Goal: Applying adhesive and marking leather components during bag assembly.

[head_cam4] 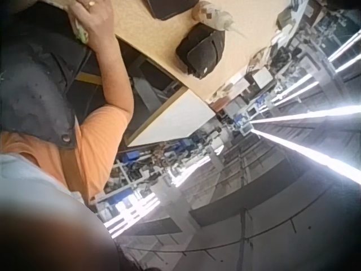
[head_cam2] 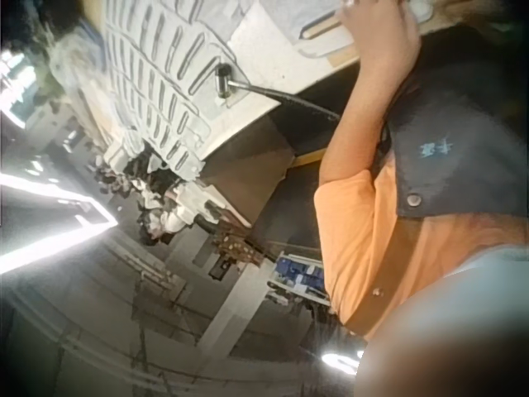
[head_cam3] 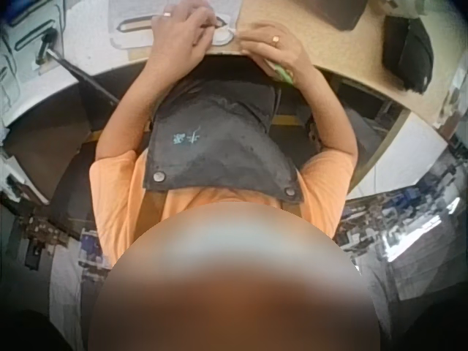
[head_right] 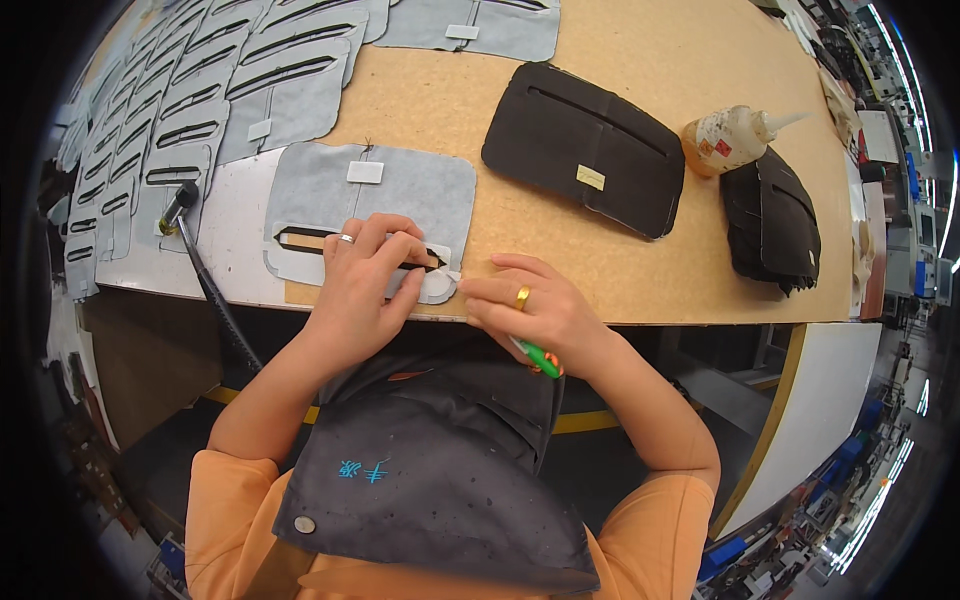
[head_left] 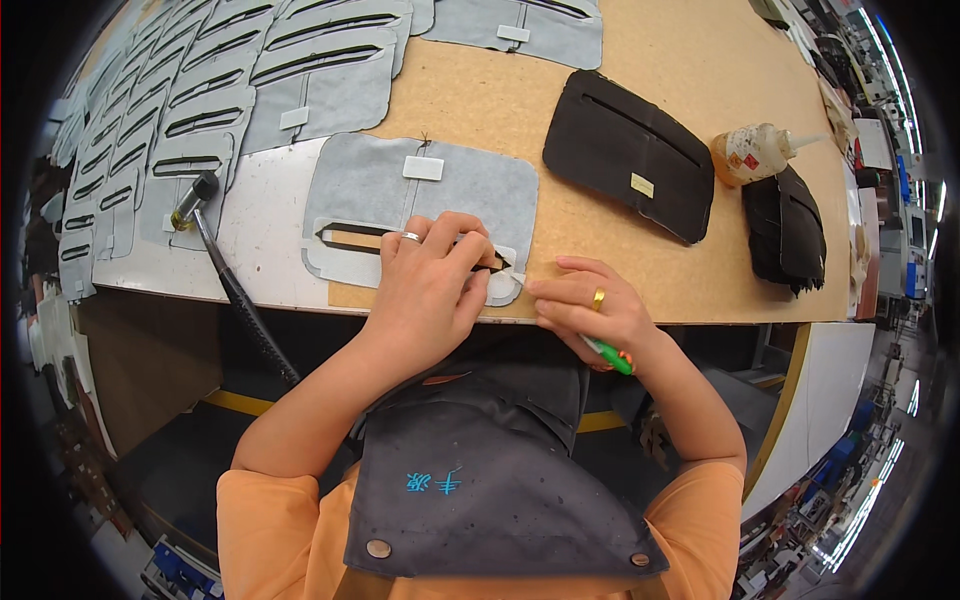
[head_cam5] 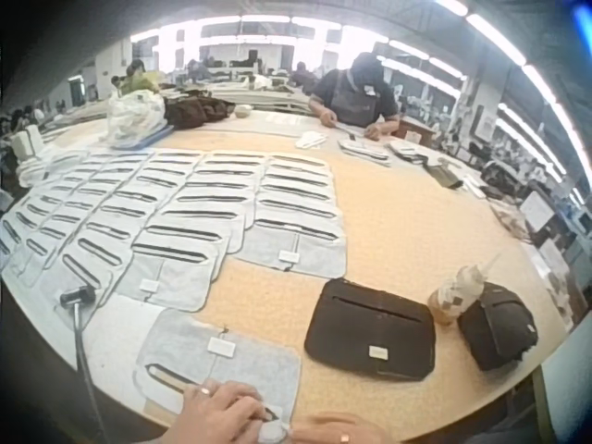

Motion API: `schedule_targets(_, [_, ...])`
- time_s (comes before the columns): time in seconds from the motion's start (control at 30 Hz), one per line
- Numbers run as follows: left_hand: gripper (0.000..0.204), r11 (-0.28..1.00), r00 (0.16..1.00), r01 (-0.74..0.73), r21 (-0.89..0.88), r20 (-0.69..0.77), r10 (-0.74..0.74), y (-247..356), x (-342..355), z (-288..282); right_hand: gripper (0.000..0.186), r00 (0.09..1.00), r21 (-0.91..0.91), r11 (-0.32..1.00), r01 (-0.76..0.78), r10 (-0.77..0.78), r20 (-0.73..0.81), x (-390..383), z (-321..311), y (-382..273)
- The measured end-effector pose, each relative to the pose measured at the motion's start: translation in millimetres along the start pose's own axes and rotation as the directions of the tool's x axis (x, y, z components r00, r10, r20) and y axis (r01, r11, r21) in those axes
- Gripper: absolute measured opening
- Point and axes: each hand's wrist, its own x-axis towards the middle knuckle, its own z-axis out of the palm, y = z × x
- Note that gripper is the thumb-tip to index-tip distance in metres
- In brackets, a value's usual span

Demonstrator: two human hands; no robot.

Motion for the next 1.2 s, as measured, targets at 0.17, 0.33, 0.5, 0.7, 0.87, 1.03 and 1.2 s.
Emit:
schedule_targets(0.17, [0.016, 0.998, 0.996, -0.069, 0.005, -0.054, 0.069, -3, -2, 5, 0.013, 0.940, 0.280, 0.921, -0.270, 0.315, -0.132, 6, 5, -6])
schedule_targets(0.33, [0.021, 0.988, 0.979, -0.147, 0.051, -0.136, 0.153, -1, -9, 10, 0.012, 0.948, 0.217, 0.943, -0.252, 0.285, -0.138, 10, 5, -9])
schedule_targets(0.5, [0.024, 0.969, 0.968, -0.241, -0.046, -0.083, 0.237, -7, -13, 10, 0.012, 0.949, 0.202, 0.948, -0.245, 0.277, -0.149, 10, 6, -9])
schedule_targets(0.7, [0.036, 0.977, 0.976, -0.179, -0.115, -0.149, 0.161, -4, -13, 11, 0.012, 0.944, 0.219, 0.941, -0.258, 0.294, -0.151, 7, 7, -8])
schedule_targets(0.87, [0.039, 0.959, 0.957, -0.281, 0.029, -0.068, 0.282, -6, -15, 9, 0.009, 0.877, 0.376, 0.832, -0.407, 0.472, -0.095, 9, 6, -10])
schedule_targets(1.03, [0.037, 0.954, 0.955, -0.289, 0.083, -0.042, 0.293, -5, -16, 10, 0.008, 0.837, 0.445, 0.793, -0.416, 0.525, -0.154, 15, 9, -14])
schedule_targets(1.2, [0.036, 0.970, 0.965, -0.241, 0.043, -0.092, 0.244, -5, -16, 15, 0.010, 0.921, 0.250, 0.912, -0.325, 0.365, -0.133, 19, 11, -18])
